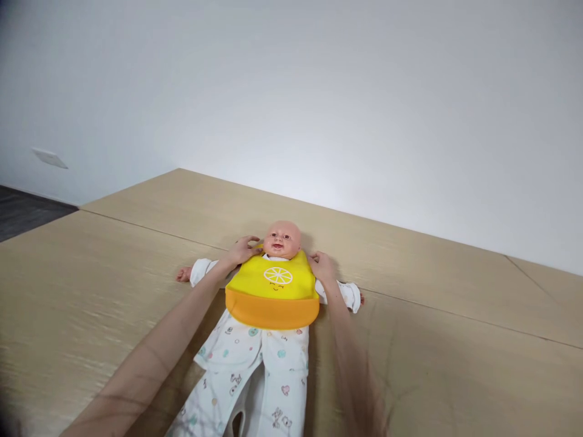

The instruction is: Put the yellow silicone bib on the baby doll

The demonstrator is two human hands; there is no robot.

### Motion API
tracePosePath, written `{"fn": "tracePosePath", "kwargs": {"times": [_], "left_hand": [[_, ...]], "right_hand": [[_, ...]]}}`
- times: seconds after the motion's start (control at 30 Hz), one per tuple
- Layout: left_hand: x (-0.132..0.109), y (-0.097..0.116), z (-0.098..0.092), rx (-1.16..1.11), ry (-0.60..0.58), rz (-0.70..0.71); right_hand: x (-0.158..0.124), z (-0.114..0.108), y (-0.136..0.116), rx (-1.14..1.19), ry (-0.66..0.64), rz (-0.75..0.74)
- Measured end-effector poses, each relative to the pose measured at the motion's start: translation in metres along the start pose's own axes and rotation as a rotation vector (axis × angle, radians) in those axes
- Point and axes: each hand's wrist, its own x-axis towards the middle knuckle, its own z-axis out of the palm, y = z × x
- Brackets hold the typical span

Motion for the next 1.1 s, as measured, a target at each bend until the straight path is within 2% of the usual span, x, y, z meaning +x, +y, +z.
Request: {"fn": "tracePosePath", "kwargs": {"times": [0.17,0.23,0.3,0.4,0.5,0.57,0.6,0.7,0.9,1.1], "left_hand": [[-0.022,0.005,-0.009,-0.043,0.064,-0.054],[-0.036,0.006,-0.012,-0.058,0.083,-0.034],[-0.051,0.006,-0.015,-0.097,0.078,-0.006],[-0.075,0.004,-0.019,-0.22,0.018,0.005],[-0.092,0.002,-0.02,-0.301,-0.021,0.015],[-0.098,0.002,-0.021,-0.283,-0.008,0.04],[-0.098,0.003,-0.021,-0.281,-0.004,0.055],[-0.097,0.006,-0.021,-0.336,-0.013,0.088],[-0.091,0.008,-0.028,-0.355,0.017,0.037],[-0.089,0.004,-0.034,-0.32,-0.068,0.077]], "right_hand": [[-0.034,-0.017,-0.001,-0.007,0.111,-0.02],[-0.057,-0.02,-0.002,-0.058,0.195,-0.121],[-0.083,-0.02,-0.004,-0.14,0.231,-0.293],[-0.12,-0.023,-0.011,-0.217,0.11,-0.469],[-0.142,-0.033,-0.02,-0.344,-0.203,-0.566],[-0.148,-0.041,-0.026,-0.397,-0.333,-0.592],[-0.148,-0.044,-0.029,-0.41,-0.342,-0.587],[-0.151,-0.045,-0.039,-0.445,-0.28,-0.574],[-0.168,-0.026,-0.059,-0.484,-0.154,-0.671],[-0.172,-0.021,-0.061,-0.441,-0.186,-0.569]]}}
